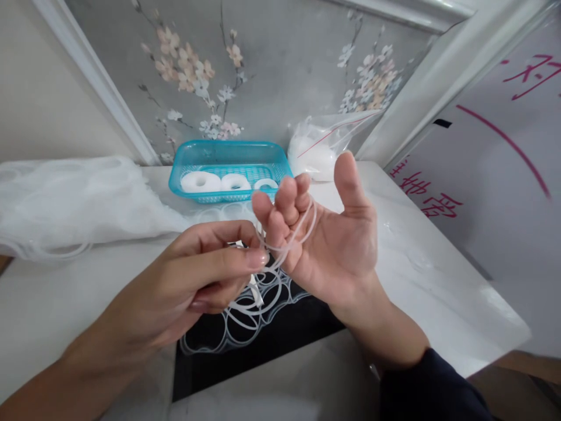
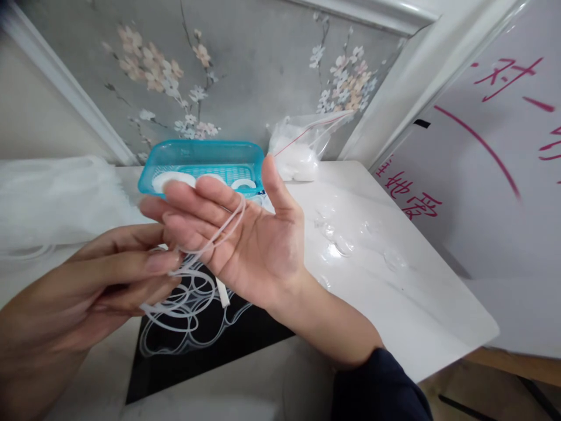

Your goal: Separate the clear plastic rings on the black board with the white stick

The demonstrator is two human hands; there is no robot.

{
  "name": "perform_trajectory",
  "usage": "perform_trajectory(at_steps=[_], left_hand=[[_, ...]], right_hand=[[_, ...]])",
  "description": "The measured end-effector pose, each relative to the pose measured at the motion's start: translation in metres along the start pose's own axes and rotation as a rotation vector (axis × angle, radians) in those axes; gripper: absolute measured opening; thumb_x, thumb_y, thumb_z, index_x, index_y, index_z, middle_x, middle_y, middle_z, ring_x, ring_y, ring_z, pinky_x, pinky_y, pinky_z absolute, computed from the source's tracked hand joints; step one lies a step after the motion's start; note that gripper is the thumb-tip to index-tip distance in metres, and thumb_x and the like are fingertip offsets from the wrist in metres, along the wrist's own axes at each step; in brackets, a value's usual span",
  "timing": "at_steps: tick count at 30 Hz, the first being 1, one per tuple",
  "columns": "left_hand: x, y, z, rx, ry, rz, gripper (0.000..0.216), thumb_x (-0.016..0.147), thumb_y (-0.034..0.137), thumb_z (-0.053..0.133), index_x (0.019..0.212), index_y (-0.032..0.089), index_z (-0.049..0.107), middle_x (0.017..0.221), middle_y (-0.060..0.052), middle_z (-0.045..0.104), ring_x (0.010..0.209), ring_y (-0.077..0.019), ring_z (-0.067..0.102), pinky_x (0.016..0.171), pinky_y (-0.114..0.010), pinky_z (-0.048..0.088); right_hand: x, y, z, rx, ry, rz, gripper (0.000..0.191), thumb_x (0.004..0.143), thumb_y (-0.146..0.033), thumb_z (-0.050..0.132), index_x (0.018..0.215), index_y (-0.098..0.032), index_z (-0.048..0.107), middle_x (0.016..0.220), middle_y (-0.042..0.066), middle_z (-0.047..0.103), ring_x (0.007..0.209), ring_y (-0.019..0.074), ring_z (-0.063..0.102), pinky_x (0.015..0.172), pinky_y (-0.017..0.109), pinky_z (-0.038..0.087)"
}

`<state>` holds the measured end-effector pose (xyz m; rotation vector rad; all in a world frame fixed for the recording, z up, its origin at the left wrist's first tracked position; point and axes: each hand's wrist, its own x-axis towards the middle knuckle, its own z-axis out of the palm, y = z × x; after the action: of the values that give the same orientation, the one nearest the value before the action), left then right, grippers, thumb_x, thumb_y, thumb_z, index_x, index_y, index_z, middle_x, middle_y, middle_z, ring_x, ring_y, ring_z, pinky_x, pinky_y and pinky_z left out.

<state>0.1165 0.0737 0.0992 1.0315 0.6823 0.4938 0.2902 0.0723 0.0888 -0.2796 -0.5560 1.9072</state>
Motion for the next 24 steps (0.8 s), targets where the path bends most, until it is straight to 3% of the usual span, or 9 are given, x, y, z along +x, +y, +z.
perform_trajectory(at_steps=[7, 11, 17, 24], left_hand=[[0.0, -0.002, -0.004, 0.036, 0.004, 0.032, 0.013, 0.087, 0.029, 0.063, 0.078, 0.021, 0.059, 0.048, 0.01, 0.024, 0.044, -0.0056, 0.015, 0.042, -0.019, 0.015], [0.0, -0.002, -0.004, 0.042, 0.026, 0.03, 0.014, 0.084, 0.028, 0.063, 0.075, 0.02, 0.057, 0.048, 0.009, 0.025, 0.045, -0.0062, 0.015, 0.043, -0.02, 0.015], [-0.002, -0.002, -0.004, 0.058, 0.065, 0.044, 0.008, 0.081, 0.028, 0.064, 0.077, 0.021, 0.062, 0.048, 0.009, 0.025, 0.045, -0.0064, 0.016, 0.043, -0.019, 0.016], [0.0, -0.003, -0.005, 0.146, 0.095, 0.065, 0.009, 0.077, 0.031, 0.063, 0.076, 0.022, 0.063, 0.047, 0.009, 0.024, 0.044, -0.0064, 0.017, 0.041, -0.019, 0.017]], right_hand=[[-0.003, 0.001, 0.005, -0.069, -0.029, -0.004, 0.053, 0.084, -0.073, 0.045, 0.086, -0.026, 0.071, 0.1, 0.003, 0.075, 0.128, 0.0217, 0.056, 0.109, 0.047, 0.044], [-0.005, 0.001, 0.005, -0.07, -0.098, -0.006, 0.052, 0.084, -0.072, 0.048, 0.091, -0.026, 0.072, 0.101, 0.001, 0.076, 0.129, 0.0225, 0.056, 0.111, 0.048, 0.042], [-0.01, 0.001, 0.011, -0.138, -0.067, -0.028, 0.058, 0.085, -0.075, 0.04, 0.09, -0.028, 0.073, 0.104, 0.001, 0.075, 0.128, 0.0244, 0.057, 0.111, 0.054, 0.041], [-0.012, 0.007, 0.011, -0.199, -0.084, -0.103, 0.061, 0.085, -0.073, 0.034, 0.089, -0.029, 0.077, 0.107, 0.002, 0.075, 0.116, 0.0217, 0.066, 0.107, 0.045, 0.048]])
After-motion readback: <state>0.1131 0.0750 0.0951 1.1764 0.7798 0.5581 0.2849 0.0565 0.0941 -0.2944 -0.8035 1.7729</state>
